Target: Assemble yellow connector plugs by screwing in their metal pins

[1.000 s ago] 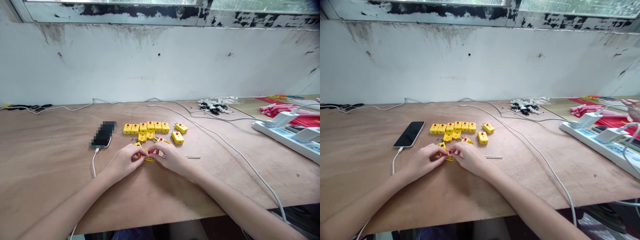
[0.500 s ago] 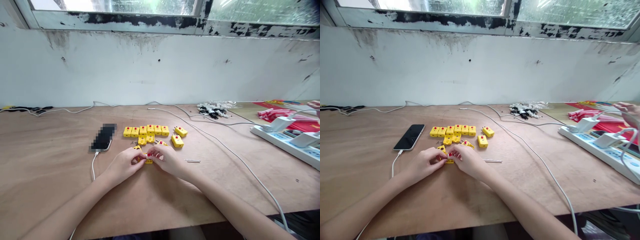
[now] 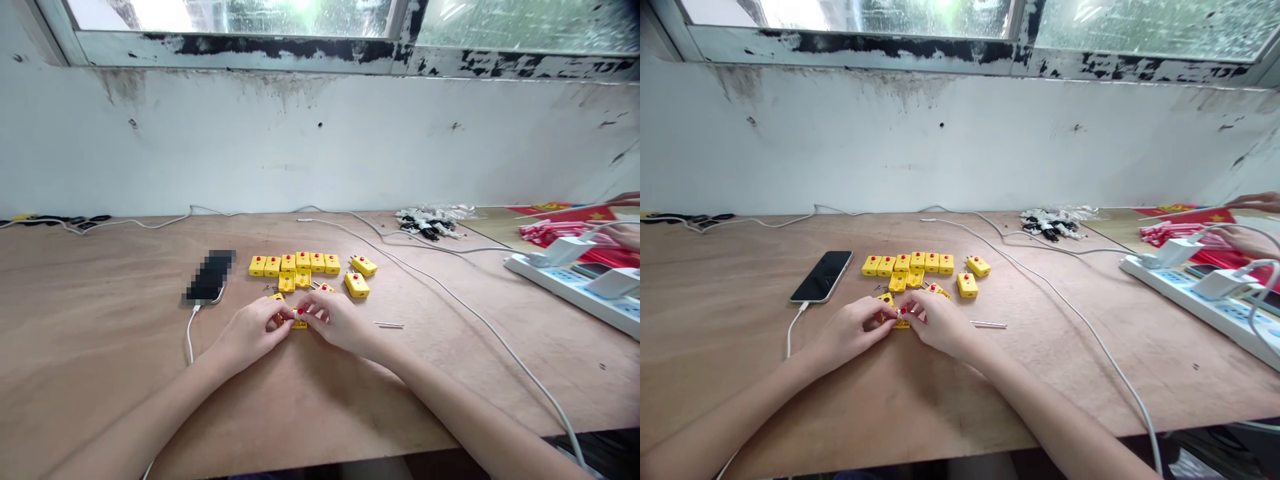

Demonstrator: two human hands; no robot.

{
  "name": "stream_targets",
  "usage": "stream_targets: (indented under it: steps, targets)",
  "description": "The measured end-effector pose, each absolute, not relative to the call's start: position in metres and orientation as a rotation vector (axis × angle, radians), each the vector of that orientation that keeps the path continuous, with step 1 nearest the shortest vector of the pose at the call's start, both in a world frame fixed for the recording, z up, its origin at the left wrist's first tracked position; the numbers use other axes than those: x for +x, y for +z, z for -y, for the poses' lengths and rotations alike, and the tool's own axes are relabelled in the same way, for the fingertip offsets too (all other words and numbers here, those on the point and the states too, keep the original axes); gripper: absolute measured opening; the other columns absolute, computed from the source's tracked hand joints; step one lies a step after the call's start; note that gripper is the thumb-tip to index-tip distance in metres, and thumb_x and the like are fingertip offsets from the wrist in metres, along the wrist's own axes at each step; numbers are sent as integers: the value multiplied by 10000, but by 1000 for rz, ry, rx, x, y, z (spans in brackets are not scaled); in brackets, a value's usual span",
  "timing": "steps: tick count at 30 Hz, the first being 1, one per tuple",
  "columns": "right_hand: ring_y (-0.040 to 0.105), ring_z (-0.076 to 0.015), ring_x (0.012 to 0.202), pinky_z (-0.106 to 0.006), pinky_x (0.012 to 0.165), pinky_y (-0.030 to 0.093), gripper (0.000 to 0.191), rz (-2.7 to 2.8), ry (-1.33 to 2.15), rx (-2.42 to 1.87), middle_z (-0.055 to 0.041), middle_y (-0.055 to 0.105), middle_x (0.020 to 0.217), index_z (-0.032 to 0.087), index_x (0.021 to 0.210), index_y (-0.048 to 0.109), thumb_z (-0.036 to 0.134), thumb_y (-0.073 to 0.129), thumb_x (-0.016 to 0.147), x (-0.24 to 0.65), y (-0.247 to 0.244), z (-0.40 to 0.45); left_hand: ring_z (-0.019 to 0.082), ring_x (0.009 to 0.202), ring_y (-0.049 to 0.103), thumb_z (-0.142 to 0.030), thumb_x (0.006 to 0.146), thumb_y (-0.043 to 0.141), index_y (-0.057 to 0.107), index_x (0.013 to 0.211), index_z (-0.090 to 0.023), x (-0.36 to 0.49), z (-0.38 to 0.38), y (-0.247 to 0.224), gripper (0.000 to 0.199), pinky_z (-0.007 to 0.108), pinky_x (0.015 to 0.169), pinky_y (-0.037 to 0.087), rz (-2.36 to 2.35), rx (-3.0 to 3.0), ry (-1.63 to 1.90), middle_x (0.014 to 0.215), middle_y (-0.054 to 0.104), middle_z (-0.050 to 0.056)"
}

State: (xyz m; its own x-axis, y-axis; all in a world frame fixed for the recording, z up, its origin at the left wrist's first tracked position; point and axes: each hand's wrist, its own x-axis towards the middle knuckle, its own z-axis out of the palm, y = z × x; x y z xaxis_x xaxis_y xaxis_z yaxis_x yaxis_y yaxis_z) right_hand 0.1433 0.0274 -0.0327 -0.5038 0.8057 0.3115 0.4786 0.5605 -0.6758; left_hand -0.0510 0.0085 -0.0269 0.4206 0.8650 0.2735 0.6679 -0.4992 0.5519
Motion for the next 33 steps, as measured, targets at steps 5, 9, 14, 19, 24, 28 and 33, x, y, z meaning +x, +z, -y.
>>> stream_targets:
  steps: [5,9,14,19,24,28,33]
  targets:
    - [628,-129,732,-241,626,476,164,2236,549,-989,-22,676,879,207,894,564,82,494,816,145,-37,-24,133,644,597,-268,868,499,623,867,-193,-51,-9,-26,146,225,594,443,-1291,2225,751,809,646,14]
    - [613,-120,711,-235,619,450,150,2241,539,-991,-14,680,892,210,914,579,106,501,839,145,-36,-25,123,606,575,-210,850,513,636,881,-213,-52,-7,-26,127,225,580,431,-1311,2355,774,766,628,-13]
    - [589,-119,688,-228,615,423,169,2246,562,-1082,6,681,796,217,878,639,91,566,793,146,-26,-25,151,697,582,-162,821,582,658,861,-233,-52,-8,-25,112,219,582,417,-1322,2503,801,677,597,-26]
    - [565,-116,684,-223,615,411,191,2233,586,-1083,11,668,763,233,882,677,94,582,790,148,-25,-30,148,704,574,-183,838,575,664,860,-242,-52,-9,-26,110,217,587,425,-1346,2497,793,704,593,-24]
    - [577,-123,707,-228,635,419,236,2277,564,-1056,-7,675,805,215,900,669,50,550,779,148,-25,-31,143,656,572,-179,827,563,657,844,-231,-51,-8,-25,109,223,588,427,-1359,2466,784,679,584,-29]
    - [589,-130,718,-233,654,425,233,2315,527,-1070,-16,682,815,200,910,658,47,530,788,147,-24,-29,129,632,576,-176,824,565,657,860,-228,-51,-8,-27,112,231,605,431,-1362,2410,774,733,589,-23]
    - [607,-139,731,-239,661,430,247,2339,507,-1100,-13,695,809,202,892,665,30,528,778,146,-18,-26,133,683,600,-182,837,547,646,867,-225,-51,-9,-29,112,233,629,443,-1321,2344,784,799,620,-14]
